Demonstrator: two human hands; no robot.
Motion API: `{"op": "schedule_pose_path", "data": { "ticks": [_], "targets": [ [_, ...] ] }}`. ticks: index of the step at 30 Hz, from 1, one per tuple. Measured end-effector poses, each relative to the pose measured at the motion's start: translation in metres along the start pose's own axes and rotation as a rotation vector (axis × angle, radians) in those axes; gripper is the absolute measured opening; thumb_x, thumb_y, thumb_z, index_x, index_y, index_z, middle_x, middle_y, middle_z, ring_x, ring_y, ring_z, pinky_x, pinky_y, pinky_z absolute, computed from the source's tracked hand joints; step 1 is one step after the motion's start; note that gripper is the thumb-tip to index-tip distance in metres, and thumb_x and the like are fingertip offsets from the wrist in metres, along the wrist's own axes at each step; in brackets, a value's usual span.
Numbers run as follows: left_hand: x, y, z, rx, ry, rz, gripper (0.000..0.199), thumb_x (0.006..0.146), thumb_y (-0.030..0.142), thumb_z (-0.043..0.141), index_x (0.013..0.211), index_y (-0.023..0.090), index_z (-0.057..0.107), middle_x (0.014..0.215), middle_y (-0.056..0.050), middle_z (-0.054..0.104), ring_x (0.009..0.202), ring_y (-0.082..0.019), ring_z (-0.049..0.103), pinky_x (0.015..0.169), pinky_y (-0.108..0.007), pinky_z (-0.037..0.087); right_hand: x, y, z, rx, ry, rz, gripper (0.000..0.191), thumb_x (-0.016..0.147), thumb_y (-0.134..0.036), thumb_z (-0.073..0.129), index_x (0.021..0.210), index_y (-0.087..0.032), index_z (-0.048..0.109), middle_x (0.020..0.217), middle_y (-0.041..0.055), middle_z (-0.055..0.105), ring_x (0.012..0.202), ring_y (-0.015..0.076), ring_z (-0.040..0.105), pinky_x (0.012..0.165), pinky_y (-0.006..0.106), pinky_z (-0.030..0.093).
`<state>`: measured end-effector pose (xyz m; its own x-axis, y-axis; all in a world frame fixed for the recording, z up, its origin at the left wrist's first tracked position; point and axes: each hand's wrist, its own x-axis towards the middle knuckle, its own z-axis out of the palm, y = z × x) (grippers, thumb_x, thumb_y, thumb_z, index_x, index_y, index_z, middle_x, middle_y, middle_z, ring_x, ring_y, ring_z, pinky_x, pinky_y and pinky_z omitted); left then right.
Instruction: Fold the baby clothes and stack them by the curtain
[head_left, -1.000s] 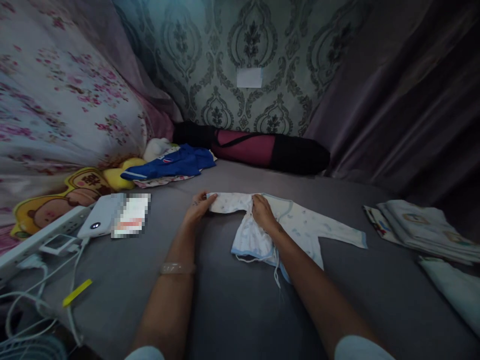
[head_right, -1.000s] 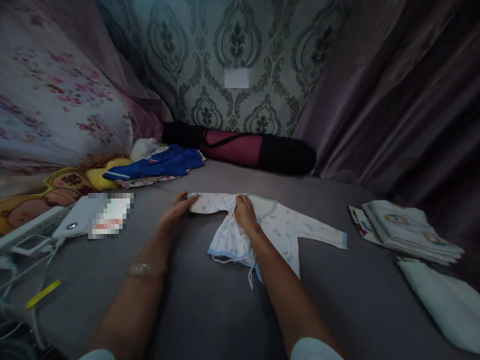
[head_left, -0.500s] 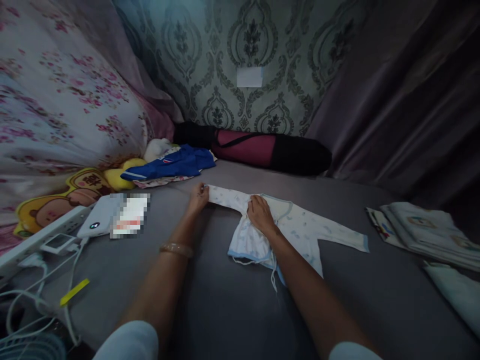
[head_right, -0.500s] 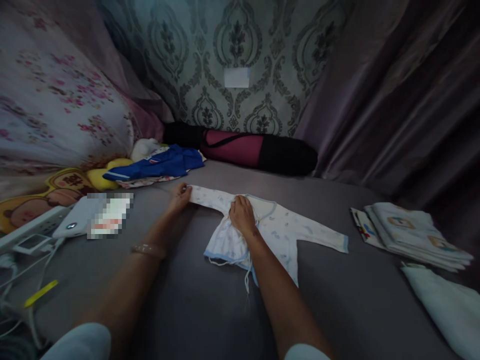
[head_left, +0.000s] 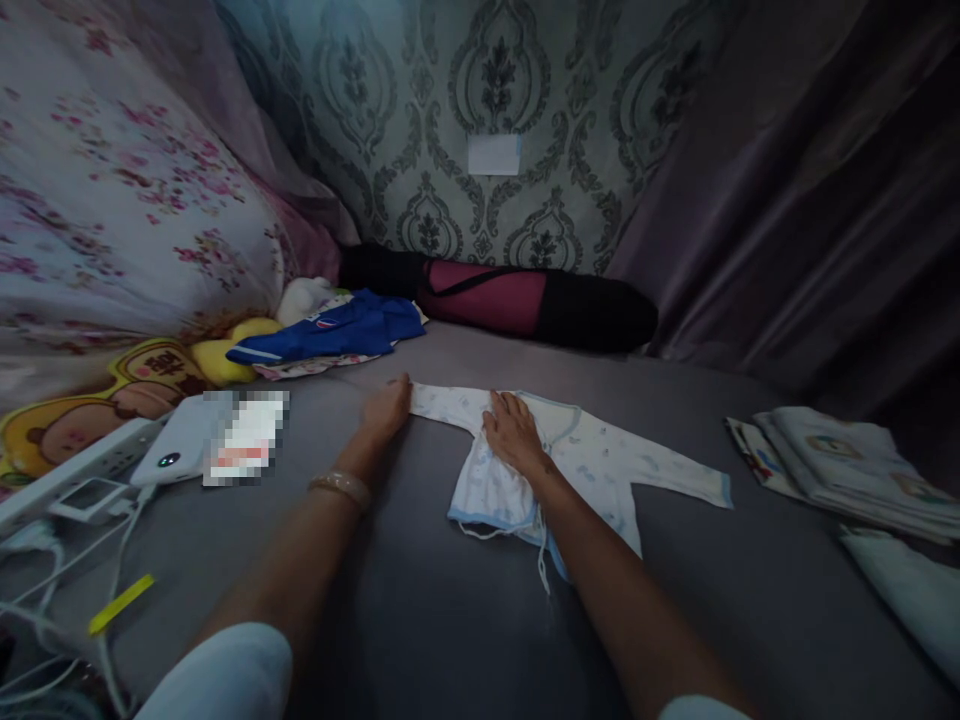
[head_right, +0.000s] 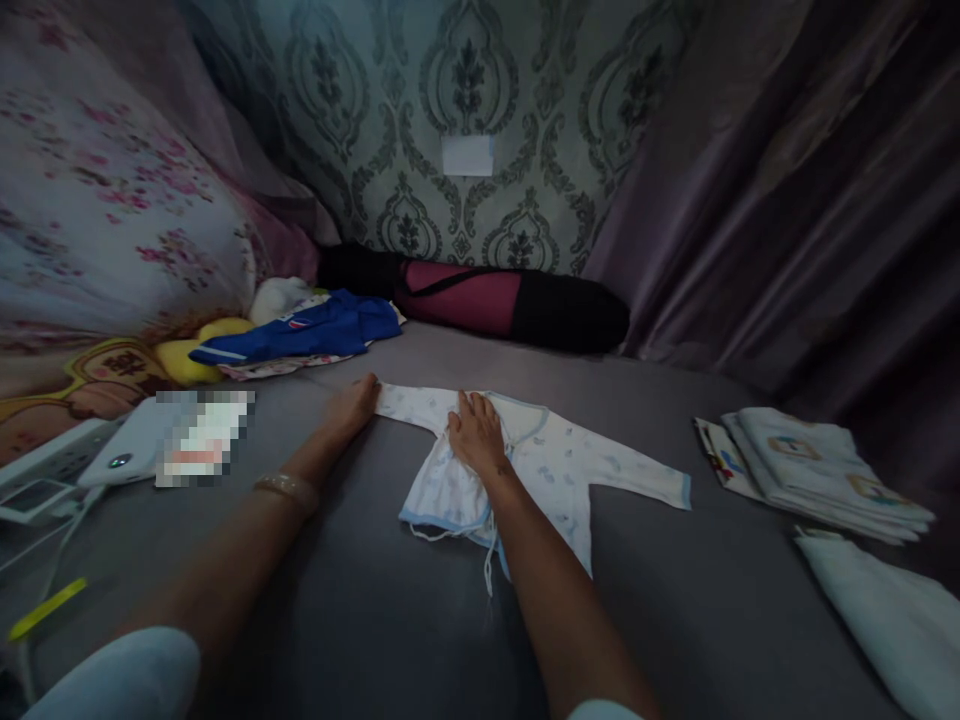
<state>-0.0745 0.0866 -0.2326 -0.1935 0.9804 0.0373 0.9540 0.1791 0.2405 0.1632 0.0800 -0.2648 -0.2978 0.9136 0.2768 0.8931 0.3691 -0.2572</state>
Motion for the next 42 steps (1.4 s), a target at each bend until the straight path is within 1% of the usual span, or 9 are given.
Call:
{"op": "schedule_pose_path", "data": {
  "ticks": [6, 9, 13, 17, 24, 31, 35, 38, 42],
  "targets": [
    [-0.002, 0.019, -0.007, 0.133, 0.019, -0.029, 0.038, 0.089, 0.012, 0.03, 0.118, 0.004, 0.053, 0.117, -0.028, 0.058, 0.11, -0.036, 0.057, 0.087, -0.046, 0.044, 0.0, -0.003, -0.002, -0.04, -0.056, 0.037, 0.048, 0.095, -0.038, 0.036, 0.14, -0.023, 0.044, 0.144, 0.0116, 0.04, 0.129, 0.029, 0.034, 0.104, 0.042, 0.03],
    [-0.01, 0.039, -0.005, 0.132, 0.082, 0.205, 0.039, 0.09, 0.013, 0.031, 0.123, 0.006, 0.051, 0.13, -0.026, 0.051, 0.125, -0.033, 0.046, 0.103, -0.049, 0.033, 0.001, -0.004, -0.001, -0.044, -0.071, 0.052, 0.049, 0.095, -0.038, 0.035, 0.141, -0.024, 0.043, 0.144, 0.0117, 0.04, 0.13, 0.03, 0.033, 0.103, 0.043, 0.03],
    [-0.023, 0.063, 0.013, 0.041, -0.107, 0.555, 0.049, 0.096, 0.034, 0.027, 0.14, 0.015, 0.038, 0.15, -0.015, 0.035, 0.141, -0.026, 0.024, 0.113, -0.047, 0.018, 0.001, -0.006, -0.003, -0.05, -0.066, 0.053, 0.049, 0.095, -0.037, 0.035, 0.141, -0.024, 0.043, 0.144, 0.0125, 0.039, 0.13, 0.0305, 0.033, 0.103, 0.044, 0.03],
    [-0.022, 0.055, 0.027, 0.042, -0.226, 0.468, 0.059, 0.097, 0.045, 0.019, 0.147, 0.017, 0.028, 0.155, -0.012, 0.023, 0.143, -0.027, 0.016, 0.114, -0.049, 0.014, -0.001, -0.008, -0.007, -0.047, -0.054, 0.044, 0.048, 0.095, -0.037, 0.034, 0.141, -0.023, 0.043, 0.143, 0.0118, 0.04, 0.129, 0.0295, 0.034, 0.103, 0.043, 0.031],
    [-0.008, 0.016, 0.027, 0.122, -0.133, 0.4, 0.059, 0.097, 0.045, 0.019, 0.145, 0.012, 0.032, 0.153, -0.017, 0.026, 0.142, -0.029, 0.02, 0.113, -0.049, 0.015, -0.001, -0.009, -0.006, -0.024, -0.088, 0.08, 0.049, 0.096, -0.038, 0.034, 0.142, -0.024, 0.04, 0.145, 0.0105, 0.038, 0.131, 0.0283, 0.032, 0.105, 0.042, 0.028],
    [-0.053, 0.067, 0.0, -0.103, 0.046, 0.492, 0.038, 0.092, 0.029, 0.039, 0.124, 0.017, 0.055, 0.13, -0.014, 0.056, 0.12, -0.026, 0.05, 0.105, -0.044, 0.03, 0.02, 0.014, -0.047, 0.298, -0.282, 0.05, 0.047, 0.097, -0.033, 0.031, 0.14, -0.016, 0.043, 0.146, 0.0108, 0.041, 0.135, 0.0193, 0.035, 0.108, 0.034, 0.03],
    [-0.092, 0.111, -0.011, -0.326, -0.207, 0.676, 0.024, 0.086, 0.025, 0.046, 0.094, 0.018, 0.068, 0.096, -0.007, 0.069, 0.088, -0.02, 0.063, 0.082, -0.029, 0.044, 0.001, 0.045, -0.082, 0.478, -0.14, 0.16, 0.033, 0.093, -0.027, 0.041, 0.112, -0.013, 0.064, 0.113, 0.0106, 0.067, 0.098, 0.0172, 0.064, 0.086, 0.028, 0.049],
    [-0.116, 0.133, -0.005, -0.362, -0.352, 0.718, 0.02, 0.08, 0.021, 0.051, 0.087, 0.019, 0.069, 0.084, -0.005, 0.07, 0.077, -0.018, 0.063, 0.068, -0.025, 0.043, -0.031, 0.056, -0.095, 0.536, -0.299, 0.319, 0.023, 0.088, -0.023, 0.048, 0.087, -0.012, 0.068, 0.077, 0.0074, 0.071, 0.06, 0.0125, 0.064, 0.058, 0.021, 0.05],
    [-0.134, 0.144, 0.007, -0.23, -0.345, 0.559, 0.02, 0.078, 0.02, 0.051, 0.087, 0.018, 0.069, 0.081, -0.008, 0.069, 0.076, -0.021, 0.063, 0.064, -0.027, 0.042, -0.063, 0.052, -0.096, 0.484, -0.473, 0.406, 0.022, 0.082, -0.021, 0.054, 0.064, -0.013, 0.065, 0.053, 0.0045, 0.064, 0.043, 0.0102, 0.056, 0.046, 0.018, 0.043]
  ]
}}
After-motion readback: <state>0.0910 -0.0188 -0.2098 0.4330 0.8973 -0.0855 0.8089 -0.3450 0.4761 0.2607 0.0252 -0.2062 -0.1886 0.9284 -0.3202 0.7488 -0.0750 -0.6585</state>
